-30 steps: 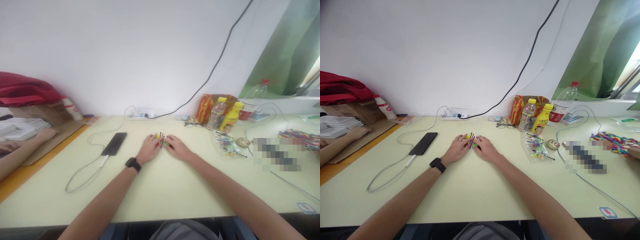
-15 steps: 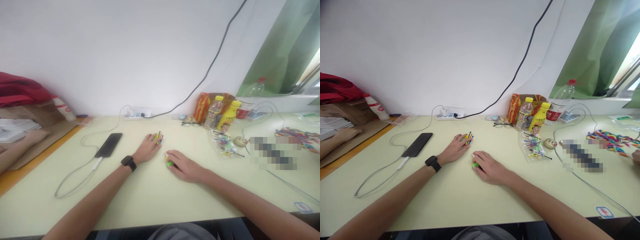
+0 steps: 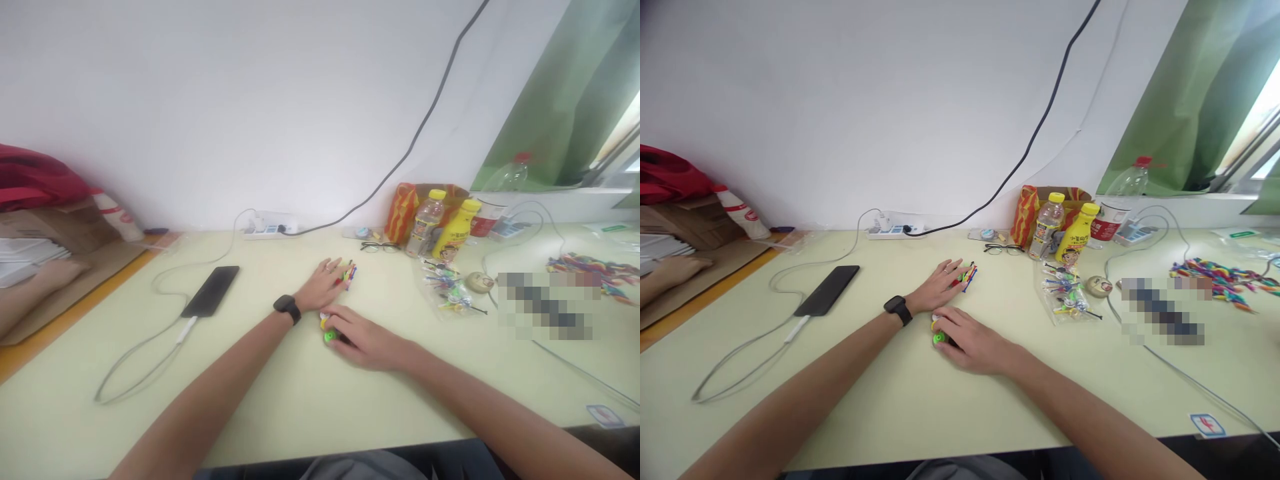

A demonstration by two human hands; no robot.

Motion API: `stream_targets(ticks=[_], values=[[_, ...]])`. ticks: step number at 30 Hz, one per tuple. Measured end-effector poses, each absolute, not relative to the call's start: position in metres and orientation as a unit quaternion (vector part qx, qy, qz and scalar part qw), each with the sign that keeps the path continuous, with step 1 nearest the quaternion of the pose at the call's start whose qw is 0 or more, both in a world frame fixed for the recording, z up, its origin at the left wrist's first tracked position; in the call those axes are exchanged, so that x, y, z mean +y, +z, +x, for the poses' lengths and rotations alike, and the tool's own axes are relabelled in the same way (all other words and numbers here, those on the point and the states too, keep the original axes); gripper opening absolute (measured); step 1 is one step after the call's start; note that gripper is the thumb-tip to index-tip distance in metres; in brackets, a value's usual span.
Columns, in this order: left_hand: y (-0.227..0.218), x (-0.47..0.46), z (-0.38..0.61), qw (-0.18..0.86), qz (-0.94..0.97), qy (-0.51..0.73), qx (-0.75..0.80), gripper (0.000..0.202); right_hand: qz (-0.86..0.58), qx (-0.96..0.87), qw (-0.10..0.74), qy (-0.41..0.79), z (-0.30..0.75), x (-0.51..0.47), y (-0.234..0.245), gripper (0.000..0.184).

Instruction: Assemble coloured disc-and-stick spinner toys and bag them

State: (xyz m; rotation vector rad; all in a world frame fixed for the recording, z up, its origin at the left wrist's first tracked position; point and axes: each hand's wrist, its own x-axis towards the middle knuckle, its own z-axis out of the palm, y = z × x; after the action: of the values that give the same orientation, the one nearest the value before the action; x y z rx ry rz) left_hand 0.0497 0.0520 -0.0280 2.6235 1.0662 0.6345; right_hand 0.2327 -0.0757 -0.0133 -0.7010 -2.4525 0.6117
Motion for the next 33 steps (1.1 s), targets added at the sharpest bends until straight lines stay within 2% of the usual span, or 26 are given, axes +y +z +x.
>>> stream_targets(ticks=[4, 9, 11, 14, 22, 33], values=[[-0.018, 0.032, 0.036, 0.146, 0.862, 0.289, 0.389, 0.051, -0.248, -0.89, 0.299, 0.24, 0.236, -0.072, -0.014, 0.028], [-0.008, -0.017, 0.016, 0.225, 0.81, 0.342, 0.42, 0.044, -0.331, -0.837, 0.365, 0.238, 0.251, -0.054, -0.016, 0.02], [-0.004, -0.035, 0.012, 0.271, 0.823, 0.306, 0.395, 0.045, -0.364, -0.824, 0.345, 0.265, 0.258, -0.047, -0.017, 0.018], [0.0, -0.051, 0.012, 0.288, 0.856, 0.256, 0.346, 0.054, -0.367, -0.822, 0.301, 0.315, 0.264, -0.043, -0.017, 0.017], [-0.002, -0.049, 0.01, 0.289, 0.871, 0.254, 0.306, 0.035, -0.357, -0.818, 0.269, 0.363, 0.264, -0.047, -0.012, 0.013], [-0.002, -0.055, 0.007, 0.276, 0.872, 0.246, 0.32, 0.054, -0.427, -0.829, 0.237, 0.272, 0.274, -0.045, -0.006, 0.017]])
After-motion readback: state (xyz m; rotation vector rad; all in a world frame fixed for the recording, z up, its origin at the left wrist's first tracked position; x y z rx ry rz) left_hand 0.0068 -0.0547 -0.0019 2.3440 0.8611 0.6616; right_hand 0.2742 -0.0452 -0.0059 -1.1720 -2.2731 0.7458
